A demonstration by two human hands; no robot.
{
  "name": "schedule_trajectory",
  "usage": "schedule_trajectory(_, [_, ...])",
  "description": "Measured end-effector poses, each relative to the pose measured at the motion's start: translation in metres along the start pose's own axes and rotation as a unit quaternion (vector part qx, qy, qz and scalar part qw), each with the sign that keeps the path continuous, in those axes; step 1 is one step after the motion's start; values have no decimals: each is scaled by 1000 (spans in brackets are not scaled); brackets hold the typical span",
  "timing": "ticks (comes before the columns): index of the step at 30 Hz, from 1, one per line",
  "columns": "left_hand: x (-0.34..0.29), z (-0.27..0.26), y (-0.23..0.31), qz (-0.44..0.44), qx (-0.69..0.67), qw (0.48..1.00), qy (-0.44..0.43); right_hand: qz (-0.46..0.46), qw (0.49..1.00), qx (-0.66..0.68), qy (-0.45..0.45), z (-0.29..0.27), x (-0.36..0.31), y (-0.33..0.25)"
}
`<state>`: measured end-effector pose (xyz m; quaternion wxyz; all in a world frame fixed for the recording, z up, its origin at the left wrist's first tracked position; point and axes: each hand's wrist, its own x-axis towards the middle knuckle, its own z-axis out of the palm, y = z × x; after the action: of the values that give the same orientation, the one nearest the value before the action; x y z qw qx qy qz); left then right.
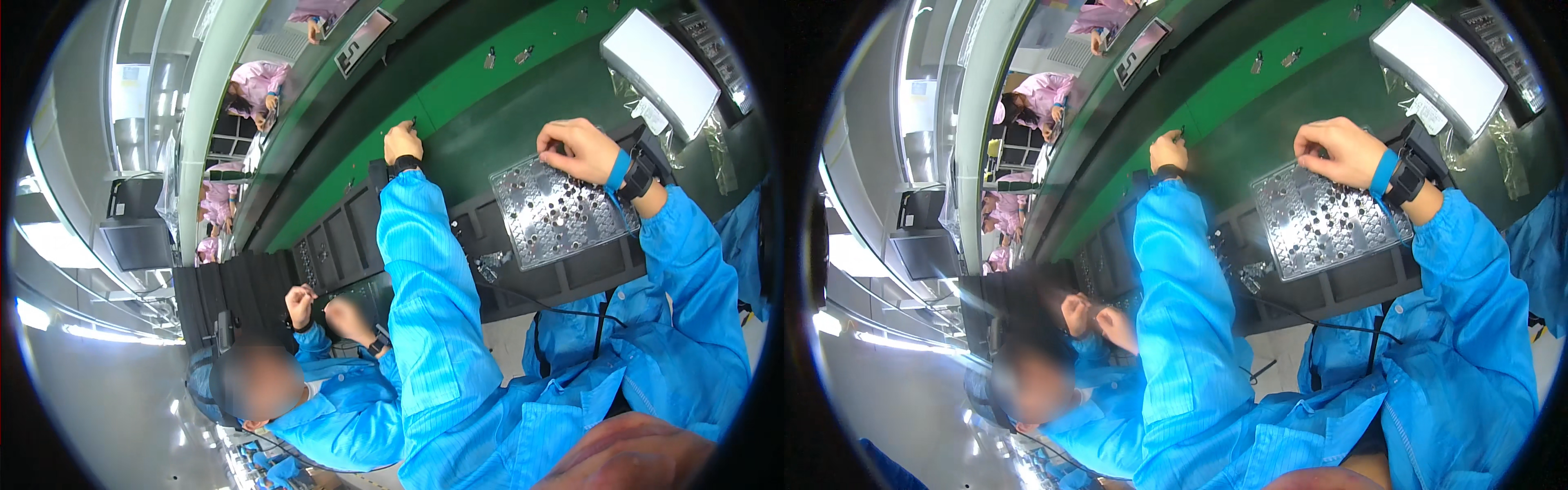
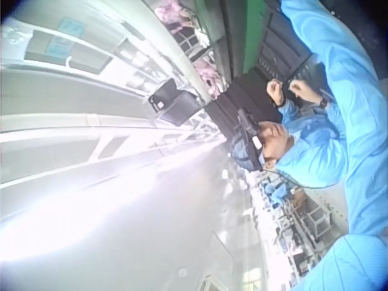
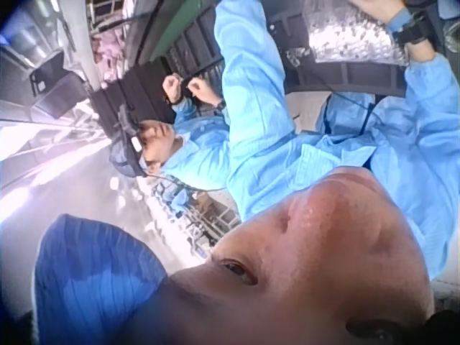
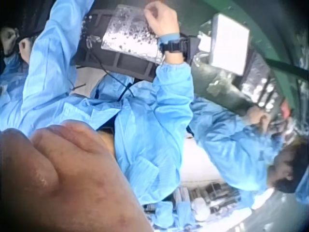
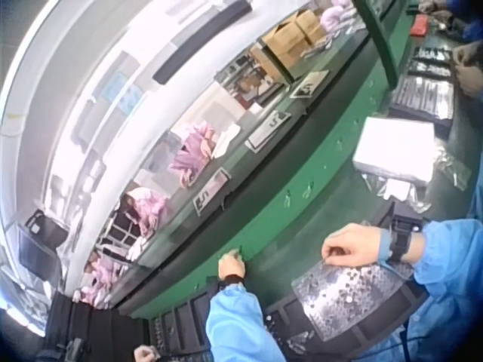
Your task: Picking small electronic or mechanical parts from a tray and assembling them into larger components on a production line.
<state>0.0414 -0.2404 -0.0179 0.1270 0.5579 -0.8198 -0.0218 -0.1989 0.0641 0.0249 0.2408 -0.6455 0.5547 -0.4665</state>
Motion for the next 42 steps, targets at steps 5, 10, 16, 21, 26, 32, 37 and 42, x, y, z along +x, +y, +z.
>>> schedule_trajectory(5, [12, 6, -10, 7, -7, 1000, 23, 9, 1000, 2, -4, 0, 1, -3])
schedule_trajectory(10, [4, 3, 3, 58, -198, 974, 98, -11, 1000, 6, 6, 0, -3, 12])
schedule_trajectory(16, [-102, -74, 58, 37, -547, 835, -51, -48, 998, 15, 28, 3, 3, 23])
schedule_trajectory(21, [-172, -106, 101, 69, -544, 834, -69, -65, 996, -31, 52, 0, -4, 36])
schedule_trajectory(26, [-179, -92, 115, 79, -616, 782, 42, -89, 992, -81, 33, -5, -5, 34])
schedule_trajectory(32, [-185, -37, 107, 56, -574, 815, 61, -53, 975, -87, -200, -11, -12, 14])
schedule_trajectory(37, [-197, -40, 119, 142, -498, 852, 73, -17, 968, -79, -237, -16, -14, 15])
schedule_trajectory(42, [-202, -45, 129, 65, -568, 819, 56, -28, 962, -142, -231, -15, -16, 9])
